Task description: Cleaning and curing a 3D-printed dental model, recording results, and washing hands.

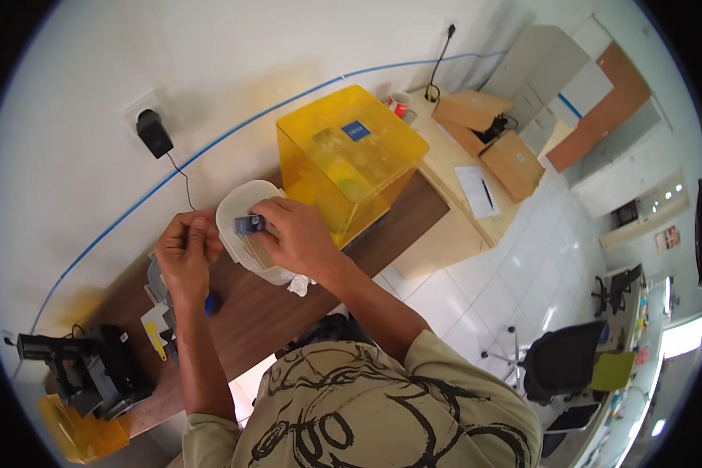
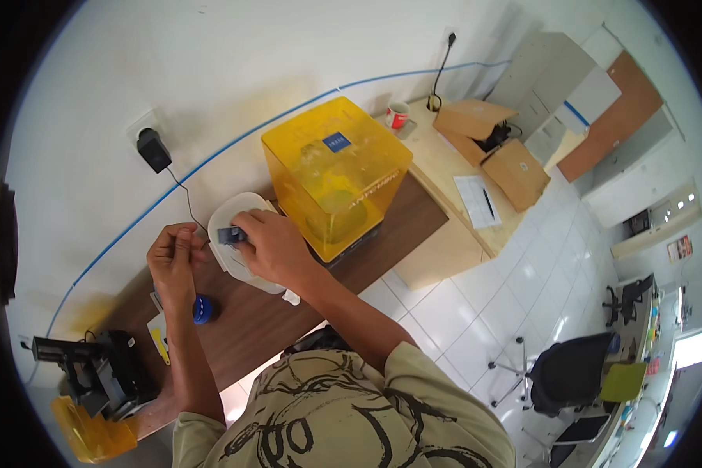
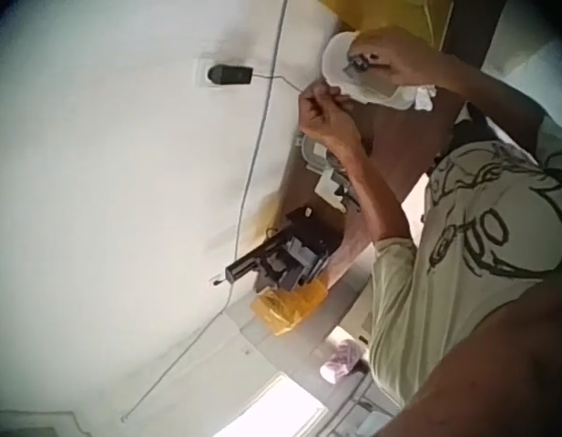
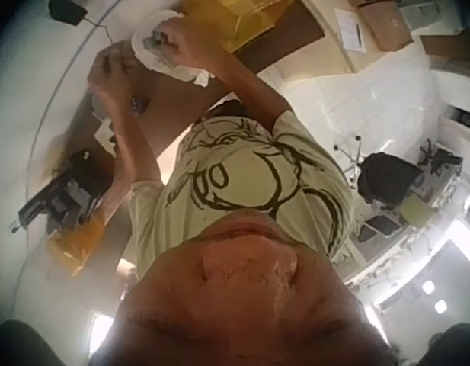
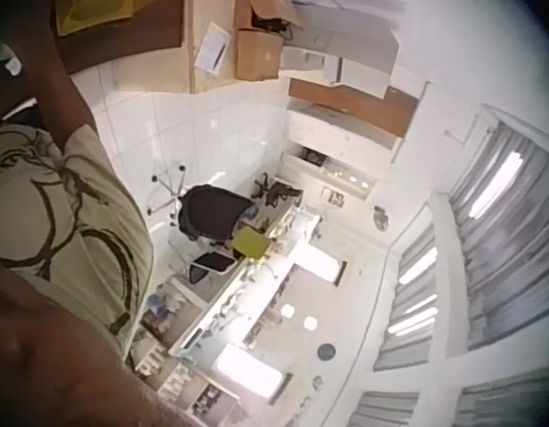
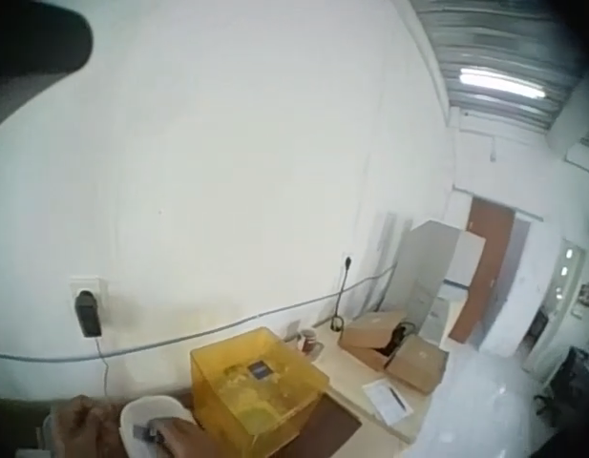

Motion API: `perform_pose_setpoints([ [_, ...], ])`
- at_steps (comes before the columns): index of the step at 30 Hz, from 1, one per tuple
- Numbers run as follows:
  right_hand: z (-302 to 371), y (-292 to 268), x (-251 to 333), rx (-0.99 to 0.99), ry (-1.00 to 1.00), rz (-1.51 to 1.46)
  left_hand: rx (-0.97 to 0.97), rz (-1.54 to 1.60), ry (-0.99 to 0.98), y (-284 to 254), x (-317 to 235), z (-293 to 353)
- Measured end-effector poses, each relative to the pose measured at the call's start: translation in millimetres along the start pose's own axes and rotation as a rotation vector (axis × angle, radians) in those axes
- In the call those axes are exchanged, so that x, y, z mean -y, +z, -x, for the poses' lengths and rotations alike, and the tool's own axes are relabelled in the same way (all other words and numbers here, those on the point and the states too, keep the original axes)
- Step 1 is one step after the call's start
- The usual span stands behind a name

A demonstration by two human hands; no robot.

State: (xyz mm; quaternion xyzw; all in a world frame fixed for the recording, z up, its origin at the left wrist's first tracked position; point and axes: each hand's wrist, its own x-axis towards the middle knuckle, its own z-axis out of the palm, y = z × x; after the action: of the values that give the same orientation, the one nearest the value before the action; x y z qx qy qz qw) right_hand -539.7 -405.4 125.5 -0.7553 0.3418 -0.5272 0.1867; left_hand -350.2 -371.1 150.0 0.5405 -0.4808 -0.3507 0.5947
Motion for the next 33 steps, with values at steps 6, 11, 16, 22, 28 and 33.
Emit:
perform_pose_setpoints([
  [6,4,-11,15,0.054,-0.027,-0.131,-0.217,0.069,-0.022,16,16,6],
  [11,19,-48,8,0.247,0.077,-0.339,-0.289,-0.097,0.221,48,10,26],
  [16,39,-159,-6,0.196,0.065,-0.657,-0.37,-0.025,0.182,86,8,81],
  [22,109,-291,-115,0.063,0.744,-1.147,-0.319,0.0,0.154,154,9,117],
  [28,144,-310,-191,-0.618,1.31,-1.335,-0.276,0.097,-0.2,207,32,139],
  [33,110,-260,-233,-0.849,1.27,-1.497,-0.297,0.041,-0.271,224,56,144],
])
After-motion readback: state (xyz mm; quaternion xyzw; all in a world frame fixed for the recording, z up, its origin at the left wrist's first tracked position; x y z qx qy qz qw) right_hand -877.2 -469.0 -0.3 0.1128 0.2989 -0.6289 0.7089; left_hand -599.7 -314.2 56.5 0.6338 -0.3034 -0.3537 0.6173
